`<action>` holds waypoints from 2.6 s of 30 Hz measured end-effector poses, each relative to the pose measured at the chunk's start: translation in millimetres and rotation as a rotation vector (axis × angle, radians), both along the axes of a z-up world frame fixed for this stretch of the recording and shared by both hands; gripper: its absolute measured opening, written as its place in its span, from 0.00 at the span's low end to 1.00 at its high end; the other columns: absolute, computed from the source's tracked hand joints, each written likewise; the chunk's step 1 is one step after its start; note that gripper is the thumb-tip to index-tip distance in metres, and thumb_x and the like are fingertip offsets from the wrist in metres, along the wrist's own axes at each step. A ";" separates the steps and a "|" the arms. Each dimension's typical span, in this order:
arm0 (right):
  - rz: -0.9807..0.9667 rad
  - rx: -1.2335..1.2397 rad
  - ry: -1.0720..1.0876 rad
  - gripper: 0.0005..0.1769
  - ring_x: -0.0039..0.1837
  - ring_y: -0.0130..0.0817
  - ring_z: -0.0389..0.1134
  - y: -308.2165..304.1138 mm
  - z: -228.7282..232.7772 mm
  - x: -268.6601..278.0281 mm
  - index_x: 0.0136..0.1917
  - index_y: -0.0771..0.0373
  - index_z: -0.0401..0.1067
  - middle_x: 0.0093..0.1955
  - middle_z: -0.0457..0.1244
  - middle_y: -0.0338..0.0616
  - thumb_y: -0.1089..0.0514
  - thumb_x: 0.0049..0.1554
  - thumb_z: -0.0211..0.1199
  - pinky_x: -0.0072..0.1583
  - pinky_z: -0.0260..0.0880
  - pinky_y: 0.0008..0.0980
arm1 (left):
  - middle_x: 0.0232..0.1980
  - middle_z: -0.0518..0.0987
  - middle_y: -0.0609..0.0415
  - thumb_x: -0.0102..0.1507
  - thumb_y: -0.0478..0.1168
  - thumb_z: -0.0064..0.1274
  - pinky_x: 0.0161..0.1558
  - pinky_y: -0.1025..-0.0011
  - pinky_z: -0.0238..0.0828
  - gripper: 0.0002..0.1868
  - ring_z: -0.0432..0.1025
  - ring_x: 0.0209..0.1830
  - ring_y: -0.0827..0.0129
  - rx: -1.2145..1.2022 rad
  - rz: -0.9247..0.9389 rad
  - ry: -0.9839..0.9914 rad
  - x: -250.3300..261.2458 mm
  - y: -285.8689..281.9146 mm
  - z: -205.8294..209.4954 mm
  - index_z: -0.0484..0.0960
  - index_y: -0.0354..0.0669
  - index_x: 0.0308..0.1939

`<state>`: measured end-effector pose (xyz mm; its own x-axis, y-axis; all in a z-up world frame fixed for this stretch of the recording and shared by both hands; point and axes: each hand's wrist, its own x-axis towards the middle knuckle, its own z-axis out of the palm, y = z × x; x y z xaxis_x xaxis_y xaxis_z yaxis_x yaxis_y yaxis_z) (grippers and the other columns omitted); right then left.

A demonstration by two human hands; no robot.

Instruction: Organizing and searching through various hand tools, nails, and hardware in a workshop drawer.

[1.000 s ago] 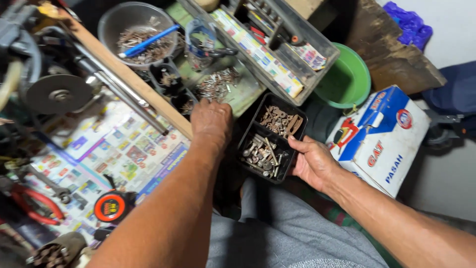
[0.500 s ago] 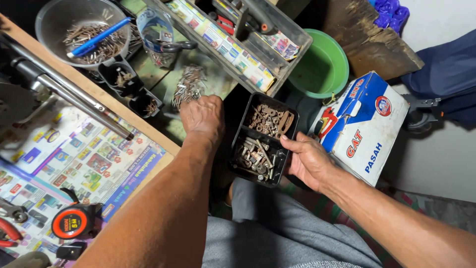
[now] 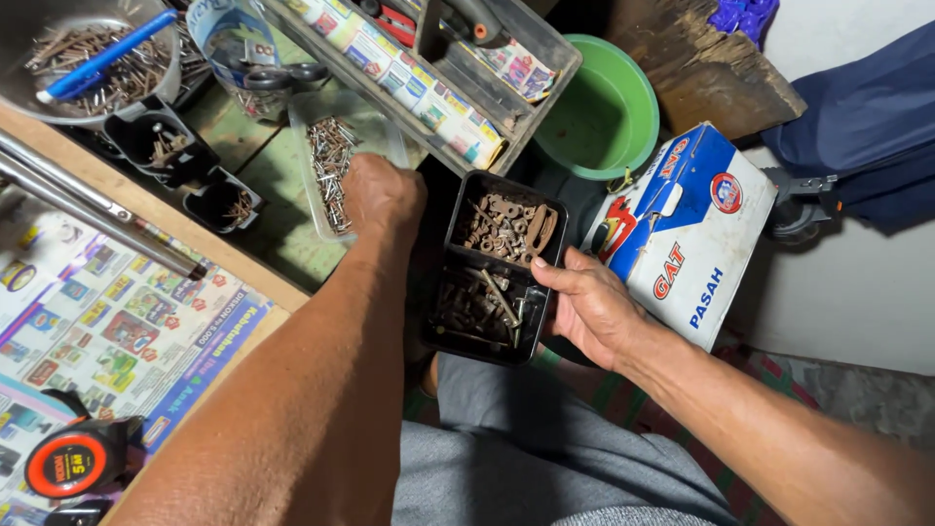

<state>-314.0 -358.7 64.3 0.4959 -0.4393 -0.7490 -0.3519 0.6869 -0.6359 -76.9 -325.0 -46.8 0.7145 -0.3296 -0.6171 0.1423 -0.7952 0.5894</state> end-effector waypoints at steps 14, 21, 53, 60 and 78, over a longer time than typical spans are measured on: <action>-0.015 0.051 0.009 0.27 0.64 0.44 0.71 -3.3 1.6 9.8 0.70 0.64 0.57 0.68 0.65 0.51 0.57 0.60 0.55 0.59 0.75 0.58 | 0.47 0.82 0.33 0.58 0.33 0.54 0.46 0.50 0.77 0.11 0.78 0.46 0.40 0.108 -0.052 -0.477 20.4 69.7 6.5 0.85 0.29 0.40; -0.010 0.034 0.037 0.27 0.63 0.42 0.71 -5.4 6.4 6.5 0.70 0.62 0.59 0.66 0.66 0.48 0.56 0.59 0.57 0.58 0.74 0.57 | 0.33 0.86 0.36 0.59 0.38 0.57 0.46 0.61 0.80 0.12 0.84 0.34 0.50 -0.047 0.227 -0.011 1.2 72.0 -6.6 0.85 0.28 0.34; 0.043 0.051 0.042 0.27 0.64 0.43 0.71 -12.1 7.9 22.0 0.69 0.64 0.59 0.67 0.66 0.52 0.55 0.58 0.58 0.59 0.76 0.54 | 0.69 0.64 0.30 0.50 0.32 0.66 0.68 0.54 0.60 0.57 0.60 0.67 0.37 -0.067 -0.336 -0.769 144.1 36.3 30.1 0.51 0.35 0.79; 0.101 0.043 0.034 0.27 0.63 0.42 0.70 -8.1 9.1 33.3 0.70 0.62 0.61 0.66 0.66 0.49 0.54 0.59 0.58 0.58 0.75 0.54 | 0.60 0.69 0.30 0.53 0.36 0.68 0.63 0.51 0.64 0.42 0.64 0.62 0.37 -0.227 -0.350 -0.723 147.9 39.4 36.7 0.63 0.29 0.66; 0.233 0.089 -0.022 0.28 0.63 0.40 0.71 2.8 -1.7 71.5 0.72 0.61 0.62 0.66 0.66 0.46 0.55 0.60 0.56 0.59 0.76 0.52 | 0.51 0.75 0.26 0.54 0.38 0.66 0.51 0.47 0.70 0.34 0.71 0.51 0.33 -0.190 -0.536 -0.812 173.4 44.3 25.0 0.64 0.27 0.57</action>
<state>-242.5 -356.0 62.6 0.5931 -0.2436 -0.7674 -0.4942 0.6423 -0.5859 96.5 -280.8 -21.8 0.6245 -0.7758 0.0904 -0.7126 -0.5185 0.4726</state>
